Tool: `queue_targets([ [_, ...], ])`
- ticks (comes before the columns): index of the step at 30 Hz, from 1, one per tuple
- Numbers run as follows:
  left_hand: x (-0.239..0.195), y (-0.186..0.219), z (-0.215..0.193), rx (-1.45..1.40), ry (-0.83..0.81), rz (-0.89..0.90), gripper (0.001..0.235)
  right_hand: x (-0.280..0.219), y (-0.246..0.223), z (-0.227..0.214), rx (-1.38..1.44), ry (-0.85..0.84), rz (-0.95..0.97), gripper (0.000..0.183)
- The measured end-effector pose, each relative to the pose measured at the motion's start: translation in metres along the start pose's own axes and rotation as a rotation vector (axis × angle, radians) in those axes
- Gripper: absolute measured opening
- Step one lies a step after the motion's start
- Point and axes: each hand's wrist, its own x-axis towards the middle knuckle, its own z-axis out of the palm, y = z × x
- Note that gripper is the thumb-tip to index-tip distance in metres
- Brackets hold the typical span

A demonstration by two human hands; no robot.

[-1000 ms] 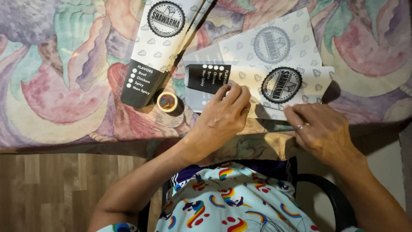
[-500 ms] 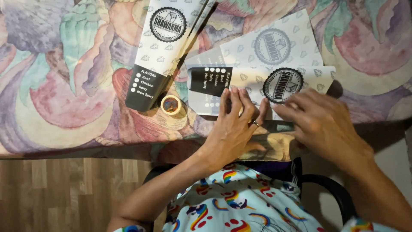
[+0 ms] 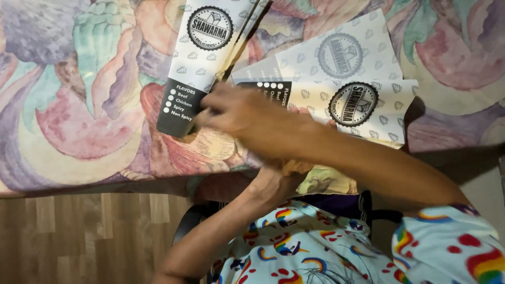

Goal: Folding and taping paper shawarma wrappers at a manual packaging station.

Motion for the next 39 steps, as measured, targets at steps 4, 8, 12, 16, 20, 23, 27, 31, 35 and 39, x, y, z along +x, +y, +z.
queue_targets([
  [4, 0.049, -0.002, -0.057, 0.193, -0.141, 0.047, 0.050, -0.060, 0.031, -0.060, -0.097, -0.043, -0.007, 0.051],
  [8, 0.061, 0.000, -0.088, 0.328, 0.071, 0.097, 0.040, -0.100, 0.056, -0.061, 0.028, -0.086, 0.244, 0.031],
  [12, 0.063, 0.000, -0.088, 0.369, 0.138, 0.078, 0.040, -0.098, 0.064, -0.051, 0.058, 0.057, 0.146, 0.025],
  [16, 0.055, -0.001, -0.090, 0.290, -0.013, 0.105, 0.051, -0.066, 0.080, -0.025, 0.013, -0.044, 0.229, 0.033],
  [20, 0.054, 0.000, -0.089, 0.262, -0.085, 0.065, 0.055, -0.028, 0.089, 0.003, 0.103, -0.032, 0.108, 0.027],
  [23, 0.050, 0.000, -0.086, 0.172, -0.132, 0.057, 0.052, -0.033, 0.080, 0.000, 0.065, -0.016, 0.016, 0.041],
  [27, 0.060, -0.003, -0.081, 0.414, 0.150, 0.110, 0.035, -0.093, 0.069, -0.045, -0.045, -0.122, 0.349, 0.037],
  [31, 0.057, 0.001, -0.091, 0.377, 0.017, 0.114, 0.042, -0.178, 0.079, -0.090, -0.170, -0.028, 0.311, 0.032],
  [35, 0.057, 0.001, -0.095, 0.379, -0.010, 0.131, 0.051, -0.242, 0.091, -0.120, -0.326, 0.023, 0.418, 0.024],
  [39, 0.057, 0.000, -0.097, 0.369, -0.039, 0.129, 0.060, -0.240, 0.093, -0.121, -0.323, 0.032, 0.377, 0.019],
])
